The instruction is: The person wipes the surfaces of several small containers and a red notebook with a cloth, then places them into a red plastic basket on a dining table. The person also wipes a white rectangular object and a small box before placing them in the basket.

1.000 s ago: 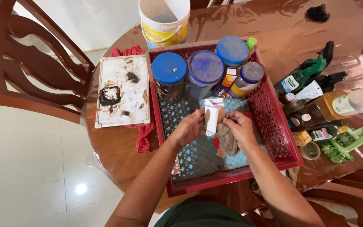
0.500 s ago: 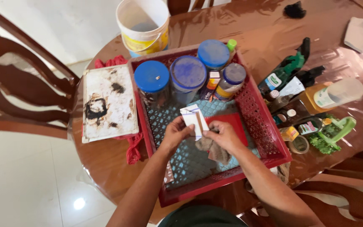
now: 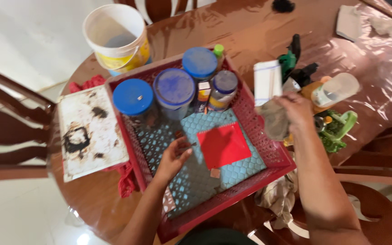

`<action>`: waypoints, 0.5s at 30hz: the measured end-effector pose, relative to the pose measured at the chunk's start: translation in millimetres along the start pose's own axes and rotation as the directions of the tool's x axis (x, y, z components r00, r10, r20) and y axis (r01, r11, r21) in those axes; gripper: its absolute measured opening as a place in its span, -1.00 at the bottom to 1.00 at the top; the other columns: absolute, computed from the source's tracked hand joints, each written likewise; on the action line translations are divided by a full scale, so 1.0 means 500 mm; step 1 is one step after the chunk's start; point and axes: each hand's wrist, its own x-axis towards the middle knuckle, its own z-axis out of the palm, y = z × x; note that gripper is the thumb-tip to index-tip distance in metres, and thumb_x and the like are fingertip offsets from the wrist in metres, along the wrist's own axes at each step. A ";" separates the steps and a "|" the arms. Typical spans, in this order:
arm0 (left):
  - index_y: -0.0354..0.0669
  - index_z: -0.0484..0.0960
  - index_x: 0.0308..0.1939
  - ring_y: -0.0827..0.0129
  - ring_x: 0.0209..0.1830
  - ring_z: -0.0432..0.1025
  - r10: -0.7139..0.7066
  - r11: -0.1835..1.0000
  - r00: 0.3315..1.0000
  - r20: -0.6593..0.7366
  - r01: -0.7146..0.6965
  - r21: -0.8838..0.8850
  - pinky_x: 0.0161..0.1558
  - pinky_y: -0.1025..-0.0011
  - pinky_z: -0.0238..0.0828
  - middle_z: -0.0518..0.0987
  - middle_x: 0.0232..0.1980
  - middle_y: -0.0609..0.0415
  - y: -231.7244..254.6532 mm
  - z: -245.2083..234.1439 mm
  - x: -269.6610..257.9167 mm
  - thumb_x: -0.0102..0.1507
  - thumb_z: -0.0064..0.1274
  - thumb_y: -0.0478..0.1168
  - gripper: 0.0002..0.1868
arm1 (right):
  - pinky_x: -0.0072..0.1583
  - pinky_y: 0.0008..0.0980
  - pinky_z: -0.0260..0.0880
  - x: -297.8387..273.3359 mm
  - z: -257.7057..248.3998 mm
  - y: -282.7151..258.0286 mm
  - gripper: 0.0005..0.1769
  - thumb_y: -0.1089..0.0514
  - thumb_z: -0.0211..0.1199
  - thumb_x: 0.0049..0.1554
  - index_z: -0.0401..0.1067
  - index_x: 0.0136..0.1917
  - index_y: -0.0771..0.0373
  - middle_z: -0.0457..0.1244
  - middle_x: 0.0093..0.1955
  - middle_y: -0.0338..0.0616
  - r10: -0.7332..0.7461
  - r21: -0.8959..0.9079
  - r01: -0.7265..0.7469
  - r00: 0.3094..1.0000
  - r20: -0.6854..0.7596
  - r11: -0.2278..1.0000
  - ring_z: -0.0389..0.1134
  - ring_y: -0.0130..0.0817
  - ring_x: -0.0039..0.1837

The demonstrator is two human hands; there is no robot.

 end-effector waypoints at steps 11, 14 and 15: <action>-0.23 0.44 0.31 0.24 0.07 0.60 -0.050 0.974 0.999 -0.003 0.049 0.219 -0.03 0.32 0.60 0.65 0.13 -0.05 0.013 0.024 -0.010 0.24 0.18 -0.24 -0.44 | -0.03 -0.35 0.54 0.096 -0.551 0.019 -0.77 0.14 0.33 0.23 0.52 0.12 0.27 0.41 0.02 -0.18 0.029 0.089 0.041 0.742 -0.670 0.995 0.48 -0.37 -0.04; -0.21 0.39 0.36 0.23 0.02 0.60 -0.049 0.980 0.991 0.121 0.025 0.195 -0.01 0.35 0.60 0.66 0.09 -0.09 0.021 0.078 -0.009 0.24 0.18 -0.25 -0.40 | -0.07 -0.34 0.54 0.118 -0.582 0.082 -0.79 0.18 0.36 0.22 0.54 0.08 0.33 0.42 -0.01 -0.16 0.144 0.099 -0.105 0.768 -0.624 0.989 0.48 -0.34 -0.09; -0.20 0.40 0.35 0.24 0.02 0.61 -0.093 0.967 0.983 0.161 0.051 0.249 -0.01 0.35 0.60 0.66 0.10 -0.07 0.035 0.099 -0.007 0.23 0.18 -0.23 -0.40 | -0.08 -0.33 0.54 0.127 -0.579 0.102 -0.80 0.19 0.38 0.21 0.54 0.06 0.35 0.43 -0.02 -0.15 0.184 0.111 -0.146 0.780 -0.598 0.983 0.48 -0.33 -0.10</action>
